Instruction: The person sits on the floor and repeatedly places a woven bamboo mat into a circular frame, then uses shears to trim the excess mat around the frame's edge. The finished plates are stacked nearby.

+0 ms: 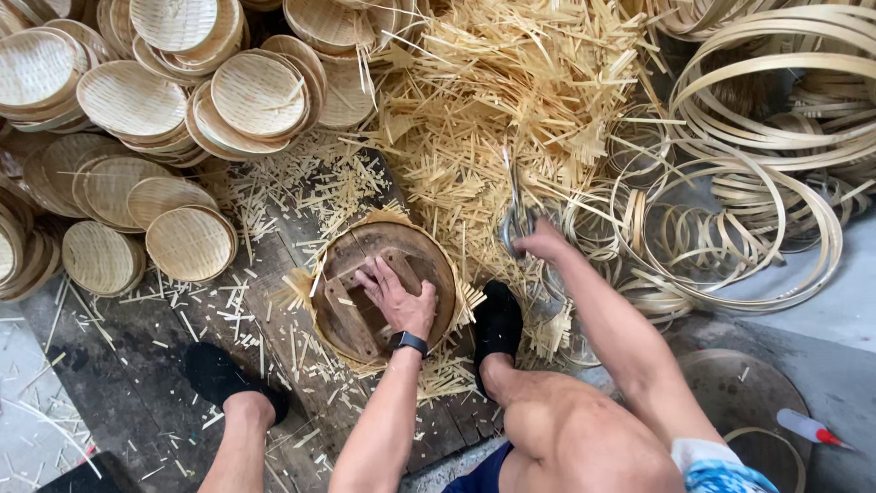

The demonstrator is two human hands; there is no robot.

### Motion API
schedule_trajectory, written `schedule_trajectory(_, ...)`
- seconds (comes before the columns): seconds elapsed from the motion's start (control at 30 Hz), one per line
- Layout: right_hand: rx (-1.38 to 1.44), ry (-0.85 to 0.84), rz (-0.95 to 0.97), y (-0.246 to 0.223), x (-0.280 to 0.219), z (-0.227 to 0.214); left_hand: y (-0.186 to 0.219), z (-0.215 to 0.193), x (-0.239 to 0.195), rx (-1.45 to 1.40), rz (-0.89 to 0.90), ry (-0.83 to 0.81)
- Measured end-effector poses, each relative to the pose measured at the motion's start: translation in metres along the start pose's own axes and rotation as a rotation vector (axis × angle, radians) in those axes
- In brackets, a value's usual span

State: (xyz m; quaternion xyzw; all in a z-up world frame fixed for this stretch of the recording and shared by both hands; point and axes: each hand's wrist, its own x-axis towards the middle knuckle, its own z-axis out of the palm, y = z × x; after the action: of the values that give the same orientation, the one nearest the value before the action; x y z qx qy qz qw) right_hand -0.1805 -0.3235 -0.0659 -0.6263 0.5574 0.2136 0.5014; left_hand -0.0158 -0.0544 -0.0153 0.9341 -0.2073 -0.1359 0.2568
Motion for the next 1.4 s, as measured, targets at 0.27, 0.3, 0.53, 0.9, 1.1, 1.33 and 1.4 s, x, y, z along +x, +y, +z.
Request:
schedule_trajectory(0.27, -0.411, 0.025, -0.174, 0.014, -0.091, 0.009, -0.007, -0.016, 0.014, 0.024, 0.187, -0.107)
schedule_trajectory(0.3, -0.448, 0.071, -0.343, 0.010, -0.095, 0.012, -0.007, -0.017, 0.015, 0.023, 0.202, -0.094)
schedule_trajectory(0.53, -0.659, 0.018, -0.385, -0.045, -0.063, 0.059, -0.004, -0.017, 0.014, 0.016, 0.195, -0.093)
schedule_trajectory(0.9, -0.810, 0.454, -0.691, -0.039, -0.030, 0.082, -0.002, -0.020, 0.013, 0.022, 0.171, -0.149)
schedule_trajectory(1.1, -0.865, 0.233, -0.567, -0.037, -0.017, 0.065, -0.011, -0.025, 0.016, -0.033, 0.241, -0.161)
schedule_trajectory(1.33, -0.827, 0.842, -1.038, -0.067, -0.018, 0.073, -0.013, -0.030, 0.015, -0.046, 0.297, -0.197)
schedule_trajectory(1.4, -0.855, 0.568, -0.877, -0.075, -0.013, 0.079, -0.017, -0.034, 0.014, -0.078, 0.308, -0.199)
